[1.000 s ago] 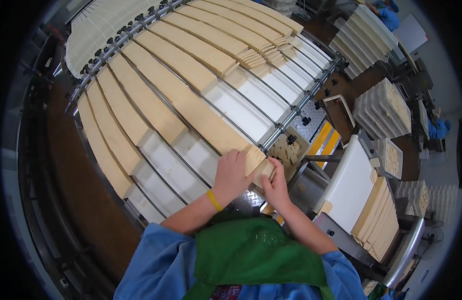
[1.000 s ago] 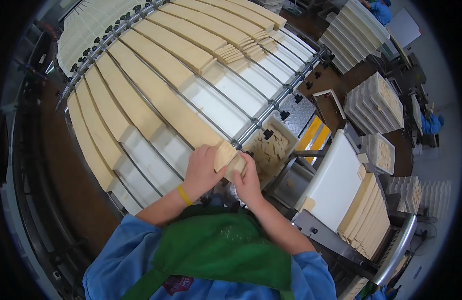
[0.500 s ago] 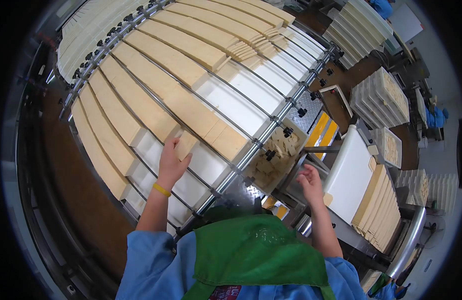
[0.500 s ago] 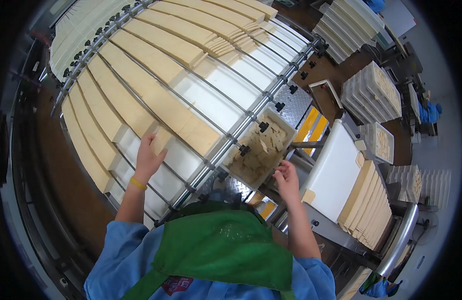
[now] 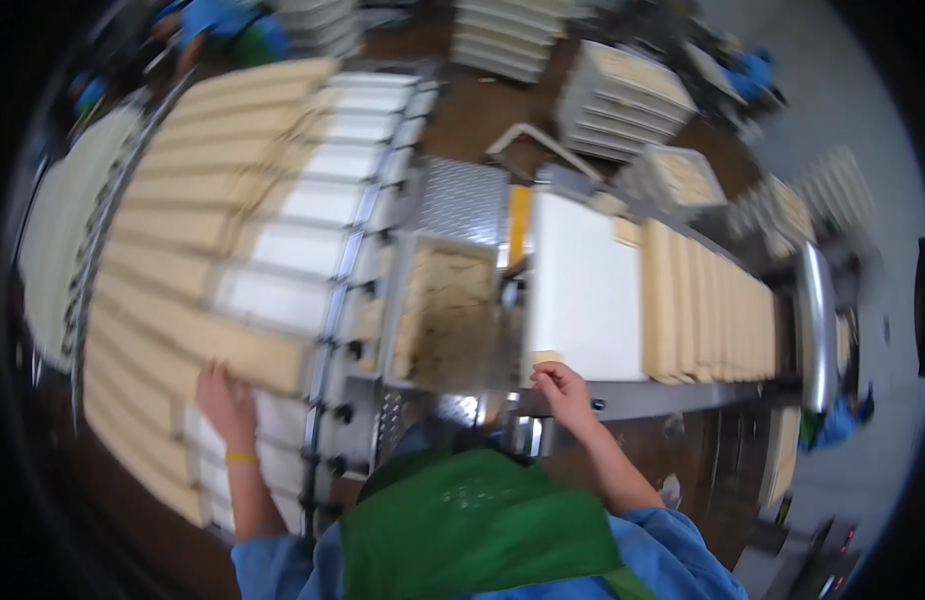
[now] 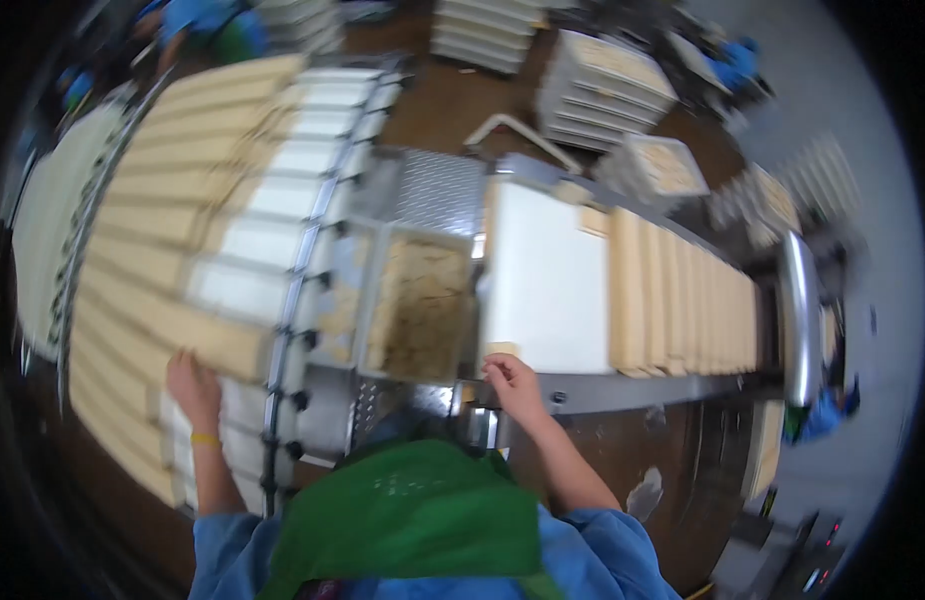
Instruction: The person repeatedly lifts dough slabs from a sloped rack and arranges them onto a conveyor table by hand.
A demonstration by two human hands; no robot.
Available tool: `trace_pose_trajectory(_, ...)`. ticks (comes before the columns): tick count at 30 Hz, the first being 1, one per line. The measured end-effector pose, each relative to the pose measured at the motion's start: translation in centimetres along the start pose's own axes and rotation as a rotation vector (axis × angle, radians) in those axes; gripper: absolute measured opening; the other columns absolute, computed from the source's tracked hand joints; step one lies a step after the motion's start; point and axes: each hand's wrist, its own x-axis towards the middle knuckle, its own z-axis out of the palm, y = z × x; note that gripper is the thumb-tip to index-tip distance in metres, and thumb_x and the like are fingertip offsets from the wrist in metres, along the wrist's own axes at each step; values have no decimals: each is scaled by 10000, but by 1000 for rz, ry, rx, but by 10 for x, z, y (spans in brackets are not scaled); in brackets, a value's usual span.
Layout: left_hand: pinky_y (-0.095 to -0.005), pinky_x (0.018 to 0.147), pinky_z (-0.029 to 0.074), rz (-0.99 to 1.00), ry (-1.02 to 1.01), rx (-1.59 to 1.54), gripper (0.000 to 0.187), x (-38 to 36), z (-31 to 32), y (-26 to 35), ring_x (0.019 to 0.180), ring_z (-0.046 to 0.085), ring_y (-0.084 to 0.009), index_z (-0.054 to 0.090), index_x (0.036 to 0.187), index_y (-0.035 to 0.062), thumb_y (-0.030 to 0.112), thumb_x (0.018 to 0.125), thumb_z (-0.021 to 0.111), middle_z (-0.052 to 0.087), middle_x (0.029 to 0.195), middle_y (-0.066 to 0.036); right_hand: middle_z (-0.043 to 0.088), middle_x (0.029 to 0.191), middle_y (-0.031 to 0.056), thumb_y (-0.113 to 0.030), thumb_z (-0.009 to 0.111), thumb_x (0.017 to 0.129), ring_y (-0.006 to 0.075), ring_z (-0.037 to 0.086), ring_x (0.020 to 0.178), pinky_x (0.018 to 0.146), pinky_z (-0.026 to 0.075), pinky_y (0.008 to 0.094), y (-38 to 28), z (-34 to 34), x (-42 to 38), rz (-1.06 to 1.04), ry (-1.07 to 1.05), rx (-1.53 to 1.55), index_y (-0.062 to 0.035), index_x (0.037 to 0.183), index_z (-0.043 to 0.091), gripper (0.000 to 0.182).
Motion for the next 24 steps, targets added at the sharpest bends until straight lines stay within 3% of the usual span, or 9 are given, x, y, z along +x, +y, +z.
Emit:
trace_pose_trajectory(3, -473, 922, 418, 61, 69, -77, 270, 39, 7, 44, 1040, 532, -409, 577, 965, -15, 7, 697, 561, 580, 1109, -220, 600, 953, 63, -66, 513, 934, 104, 573, 771, 704, 488, 246, 25, -66, -22, 21, 361, 111, -2, 1115, 550, 196)
trace_pose_trajectory(6, -448, 942, 409, 161, 39, -294, 223, 84, 17, 125, 1063, 530, -379, 579, 962, -13, -3, 739, 564, 584, 1099, -208, 562, 935, 55, -88, 514, 928, 103, 544, 712, 669, 477, 244, 64, -126, -37, -11, 918, 91, -26, 1167, 512, 247)
trace_pose_trajectory(7, -434, 932, 409, 207, 67, -393, 178, 94, 32, 167, 1047, 534, -371, 569, 935, -17, -14, 757, 561, 586, 1065, -201, 531, 918, 54, -97, 521, 916, 103, 524, 683, 636, 479, 254, 73, -149, -42, 103, 1007, 27, -66, 1250, 447, 343)
trace_pose_trajectory(9, -413, 903, 420, 364, 52, -591, 122, 108, 55, 265, 1004, 546, -358, 568, 910, 0, -3, 787, 573, 592, 1013, -175, 526, 907, 56, -96, 521, 913, 101, 519, 677, 608, 473, 258, 85, -178, -42, 137, 1006, 197, -86, 1272, 426, 371)
trace_pose_trajectory(10, -420, 909, 430, 416, -119, -627, 184, 113, 65, 312, 997, 553, -351, 589, 917, 25, -21, 739, 601, 600, 998, -162, 524, 901, 57, -95, 522, 912, 100, 516, 674, 595, 471, 260, 87, -189, -38, 148, 1003, 282, -96, 1283, 415, 386)
trace_pose_trajectory(11, -416, 894, 439, 510, -99, -666, 167, 111, 78, 361, 985, 559, -354, 589, 896, 29, -10, 735, 613, 605, 988, -157, 520, 889, 59, -101, 539, 902, 107, 511, 665, 560, 454, 262, 95, -199, -31, 101, 900, 385, -108, 1312, 381, 439)
trace_pose_trajectory(16, -423, 880, 446, 759, -332, -939, 188, 80, 123, 585, 966, 558, -362, 604, 911, 29, 52, 728, 641, 609, 984, -163, 541, 784, 65, -104, 580, 875, 120, 551, 615, 546, 471, 255, 69, -205, -12, 182, 834, 296, -27, 1339, 326, 535)
trace_pose_trajectory(21, -444, 1008, 381, 854, -391, -713, 425, 72, 157, 730, 1163, 495, -366, 559, 1176, 18, 173, 787, 635, 555, 1217, -203, 552, 802, 72, -119, 621, 847, 128, 568, 682, 617, 484, 252, 64, -213, -22, 141, 667, 8, 23, 1356, 341, 598)
trace_pose_trajectory(24, -439, 1017, 359, 803, -373, -595, 506, 79, 175, 776, 1193, 464, -341, 529, 1195, -9, 269, 791, 653, 530, 1245, -192, 559, 808, 76, -125, 631, 836, 132, 570, 712, 645, 486, 256, 56, -218, -26, 229, 533, 135, 61, 1365, 331, 636)
